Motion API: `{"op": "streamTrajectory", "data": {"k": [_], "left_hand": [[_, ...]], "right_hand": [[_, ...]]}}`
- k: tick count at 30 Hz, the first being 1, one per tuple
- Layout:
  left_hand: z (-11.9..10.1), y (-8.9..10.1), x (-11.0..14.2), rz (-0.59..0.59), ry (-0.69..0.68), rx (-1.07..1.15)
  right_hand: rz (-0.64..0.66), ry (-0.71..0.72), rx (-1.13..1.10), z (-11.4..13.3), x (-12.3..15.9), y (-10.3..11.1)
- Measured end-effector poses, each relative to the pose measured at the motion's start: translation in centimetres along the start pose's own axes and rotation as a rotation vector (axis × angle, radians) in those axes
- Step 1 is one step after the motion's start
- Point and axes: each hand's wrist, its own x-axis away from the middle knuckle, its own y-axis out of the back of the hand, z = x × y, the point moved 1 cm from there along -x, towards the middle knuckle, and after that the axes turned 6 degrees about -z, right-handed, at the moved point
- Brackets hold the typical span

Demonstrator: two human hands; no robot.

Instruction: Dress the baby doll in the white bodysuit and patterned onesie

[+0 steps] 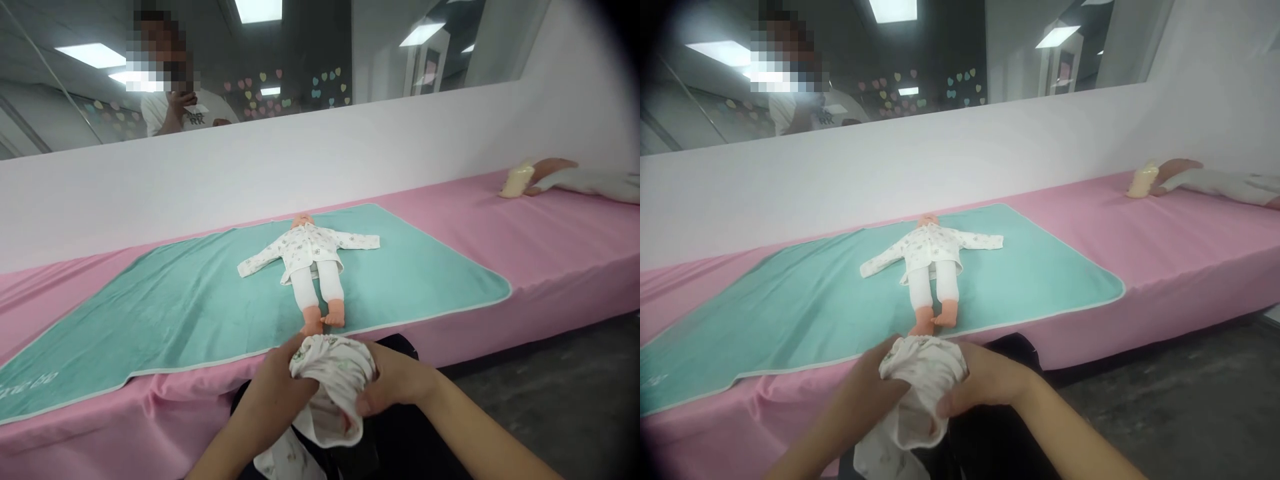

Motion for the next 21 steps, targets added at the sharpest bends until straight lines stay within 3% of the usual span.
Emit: {"op": "streamTrajectory", "data": {"k": [2, 5, 9, 13, 17, 21], "left_hand": [[0.1, 0.1, -0.8, -0.067, -0.019, -0.099], [-0.9, 0.0, -2.6, -0.064, -0.076, -0.183], [-2.1, -0.5, -5.7, -0.065, -0.185, -0.187], [-0.9, -1.6, -8.4, -0.054, -0.246, -0.255], [0.2, -2.0, -9.0, 0.073, -0.254, -0.361], [-0.3, -1.5, -8.8, 0.142, -0.261, -0.278]], "right_hand": [[0.029, -0.023, 0.007, 0.6, 0.2, 0.4], [-0.061, -0.032, 0.029, 2.0, -0.3, 0.8], [-0.387, 0.015, 0.314, 3.0, -2.0, 1.8], [-0.670, 0.059, 0.736, 2.0, -3.2, 3.8], [-0.711, 0.001, 1.068, 0.6, -3.7, 5.6], [-0.639, 0.047, 0.888, 1.1, -3.1, 6.1]]}}
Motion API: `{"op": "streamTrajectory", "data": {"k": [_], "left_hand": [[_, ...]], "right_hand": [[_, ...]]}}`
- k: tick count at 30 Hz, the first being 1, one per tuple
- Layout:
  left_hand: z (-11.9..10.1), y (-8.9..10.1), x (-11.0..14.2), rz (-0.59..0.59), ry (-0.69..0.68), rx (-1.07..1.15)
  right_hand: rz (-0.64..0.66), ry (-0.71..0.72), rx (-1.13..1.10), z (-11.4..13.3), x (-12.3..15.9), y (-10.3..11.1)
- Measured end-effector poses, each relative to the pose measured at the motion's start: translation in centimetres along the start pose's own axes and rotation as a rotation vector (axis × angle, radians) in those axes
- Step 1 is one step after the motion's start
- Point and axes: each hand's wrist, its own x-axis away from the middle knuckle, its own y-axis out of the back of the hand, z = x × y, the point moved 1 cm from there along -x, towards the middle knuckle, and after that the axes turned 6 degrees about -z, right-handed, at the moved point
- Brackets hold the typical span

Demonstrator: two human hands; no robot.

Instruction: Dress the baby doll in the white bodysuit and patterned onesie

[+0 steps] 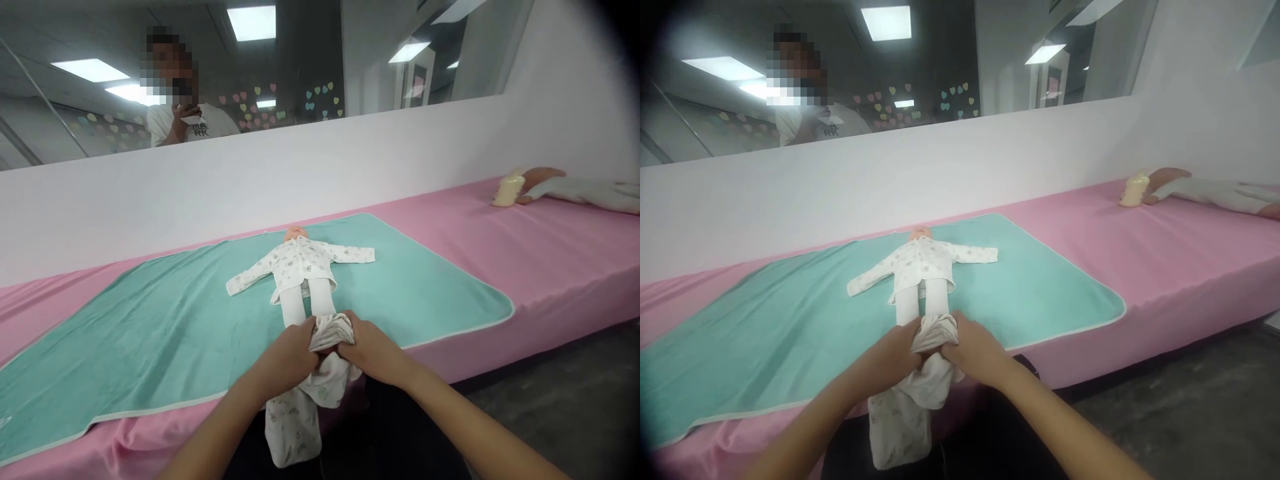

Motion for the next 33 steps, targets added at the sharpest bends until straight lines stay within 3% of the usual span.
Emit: {"op": "streamTrajectory", "data": {"k": [3, 6, 9, 12, 17, 23, 25, 28, 33], "left_hand": [[-0.6, 0.5, -0.1, -0.016, 0.058, 0.183], [-1.0, 0.7, -0.5, -0.038, 0.078, 0.306], [-1.2, 0.6, -1.2, -0.043, 0.064, 0.347], [-1.2, 0.4, -2.0, 0.014, 0.029, 0.353], [-0.6, 0.3, -3.4, 0.051, 0.003, 0.309], [0.8, 0.1, -5.2, -0.247, -0.008, 0.240], [1.2, -0.2, -5.5, -0.295, 0.009, 0.225], [1.5, -0.4, -5.6, -0.251, 0.061, 0.248], [2.0, 0.3, -4.8, -0.040, 0.122, 0.365]], "right_hand": [[0.071, 0.027, -0.164, 0.6, 0.2, 1.2], [0.064, 0.077, -0.127, 0.9, -0.2, 2.4], [0.034, 0.125, -0.033, 0.7, -0.9, 3.2], [0.088, 0.102, 0.023, 0.2, -1.5, 3.7], [0.103, 0.050, -0.034, -0.4, -1.9, 4.2], [0.135, 0.156, -0.038, -0.9, -3.4, 4.9], [0.153, 0.165, -0.038, -1.4, -4.4, 5.1], [0.121, 0.159, -0.049, -2.5, -5.9, 5.4], [0.143, 0.079, -0.162, -4.6, -7.3, 4.7]]}}
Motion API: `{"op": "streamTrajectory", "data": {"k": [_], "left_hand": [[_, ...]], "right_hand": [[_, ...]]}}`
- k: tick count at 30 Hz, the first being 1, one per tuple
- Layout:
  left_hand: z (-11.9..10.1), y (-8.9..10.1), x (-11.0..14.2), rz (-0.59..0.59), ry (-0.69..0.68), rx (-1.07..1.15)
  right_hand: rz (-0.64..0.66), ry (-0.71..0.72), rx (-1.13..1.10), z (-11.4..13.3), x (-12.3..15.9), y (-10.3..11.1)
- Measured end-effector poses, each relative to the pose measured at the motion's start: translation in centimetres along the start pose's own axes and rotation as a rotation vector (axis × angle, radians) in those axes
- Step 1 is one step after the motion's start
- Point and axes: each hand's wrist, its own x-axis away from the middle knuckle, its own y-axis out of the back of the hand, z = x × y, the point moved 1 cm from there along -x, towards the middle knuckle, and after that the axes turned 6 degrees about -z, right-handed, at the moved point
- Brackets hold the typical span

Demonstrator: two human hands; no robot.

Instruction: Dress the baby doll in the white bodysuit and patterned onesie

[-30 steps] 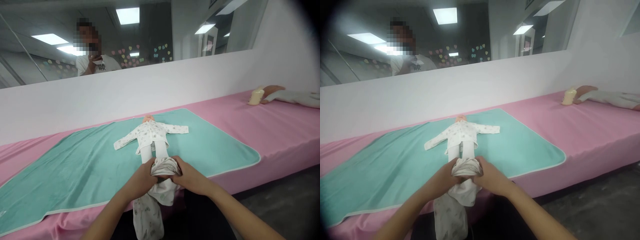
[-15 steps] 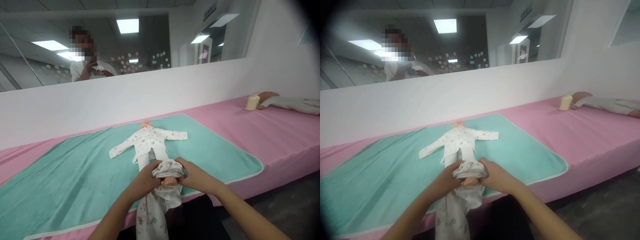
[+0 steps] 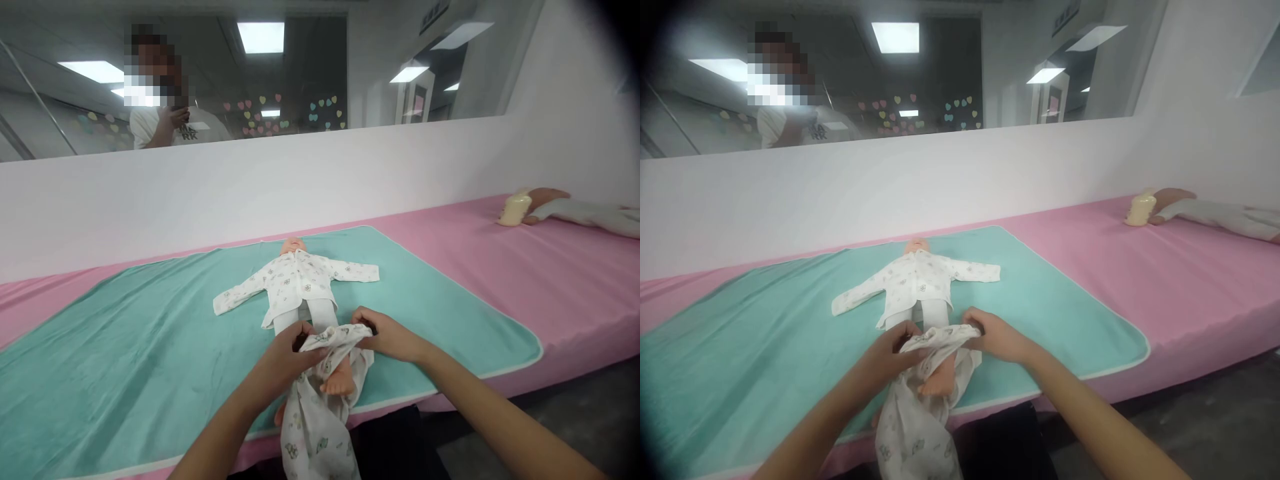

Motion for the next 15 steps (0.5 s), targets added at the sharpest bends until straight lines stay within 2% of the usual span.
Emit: {"op": "streamTrajectory", "data": {"k": [3, 5, 6, 10, 15], "left_hand": [[0.0, 1.0, 0.8, 0.158, 0.019, 0.162], [-0.1, 1.8, 1.1, 0.216, 0.021, 0.295], [-0.1, 2.3, 1.0, 0.204, 0.025, 0.354], [0.5, 4.4, -0.4, 0.036, 0.064, 0.549], [3.4, 5.6, -3.8, -0.056, 0.110, 0.795]], "right_hand": [[0.060, 0.002, -0.104, -0.7, -0.2, -0.3], [0.100, 0.008, -0.126, -0.9, -0.4, -0.3], [0.111, 0.007, -0.124, -1.0, -0.5, -0.3], [0.159, -0.015, -0.140, -1.4, -0.7, -0.1], [0.211, -0.042, -0.108, -1.8, -1.2, 0.3]]}}
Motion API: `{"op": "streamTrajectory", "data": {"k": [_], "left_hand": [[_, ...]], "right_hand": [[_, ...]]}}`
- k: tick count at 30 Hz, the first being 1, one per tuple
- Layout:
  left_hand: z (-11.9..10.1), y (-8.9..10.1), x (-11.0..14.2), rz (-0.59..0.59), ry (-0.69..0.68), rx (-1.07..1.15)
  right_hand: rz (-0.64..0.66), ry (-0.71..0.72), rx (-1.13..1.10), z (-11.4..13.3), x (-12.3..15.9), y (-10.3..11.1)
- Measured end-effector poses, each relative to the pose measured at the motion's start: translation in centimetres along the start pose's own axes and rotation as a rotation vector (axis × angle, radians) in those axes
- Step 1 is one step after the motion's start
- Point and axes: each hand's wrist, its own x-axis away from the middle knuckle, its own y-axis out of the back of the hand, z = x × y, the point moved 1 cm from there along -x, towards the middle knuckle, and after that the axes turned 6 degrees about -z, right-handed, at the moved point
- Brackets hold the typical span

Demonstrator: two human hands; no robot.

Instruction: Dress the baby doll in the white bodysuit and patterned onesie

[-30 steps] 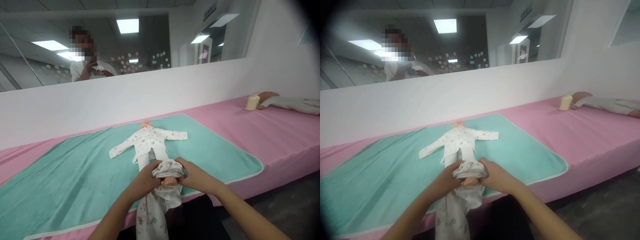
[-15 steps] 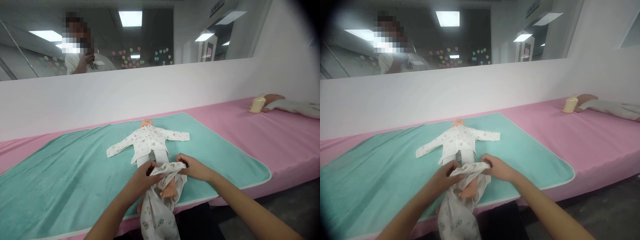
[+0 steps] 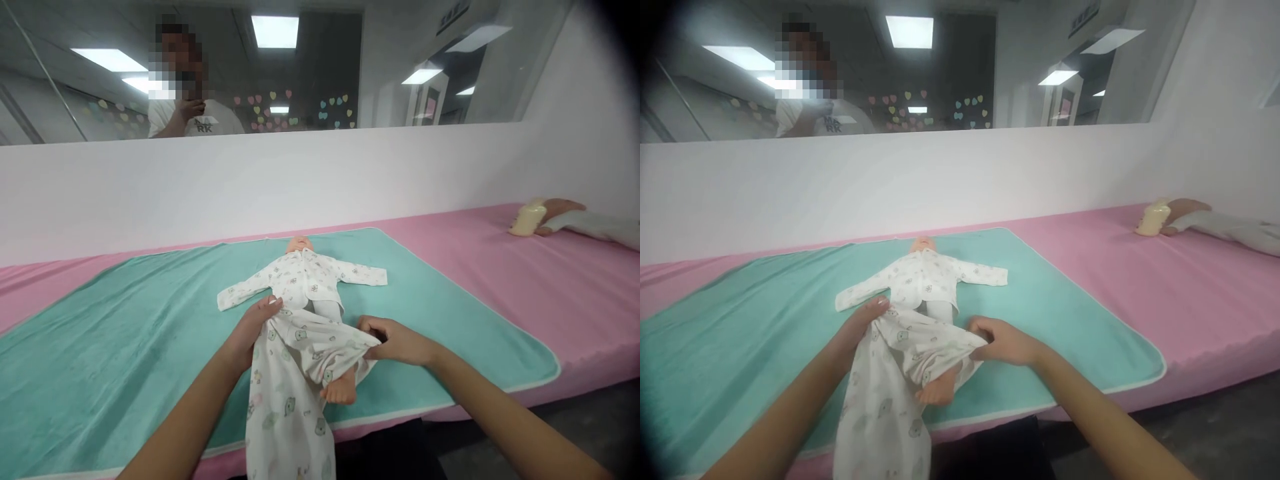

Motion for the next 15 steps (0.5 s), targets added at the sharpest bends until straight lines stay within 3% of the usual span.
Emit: {"op": "streamTrajectory", "data": {"k": [4, 6, 8, 10, 13, 15], "left_hand": [[2.0, 1.2, -1.9, 0.083, 0.046, 0.092], [2.4, 1.2, -1.9, 0.127, 0.046, 0.133], [2.4, 1.0, -1.4, 0.144, 0.037, 0.174], [2.1, 0.8, -0.7, 0.156, 0.032, 0.204], [1.9, 0.9, -0.2, 0.153, 0.024, 0.208], [1.9, 1.2, -0.2, 0.140, 0.019, 0.202]], "right_hand": [[0.151, -0.015, 0.119, 2.8, -1.8, 0.7], [0.125, 0.065, 0.188, 5.4, -3.5, 0.6], [0.093, 0.120, 0.206, 8.1, -5.6, -0.2], [0.170, 0.147, 0.280, 9.9, -7.7, -1.7], [0.403, 0.141, 0.351, 10.2, -10.0, -4.4], [0.436, 0.092, 0.209, 8.8, -10.7, -5.6]]}}
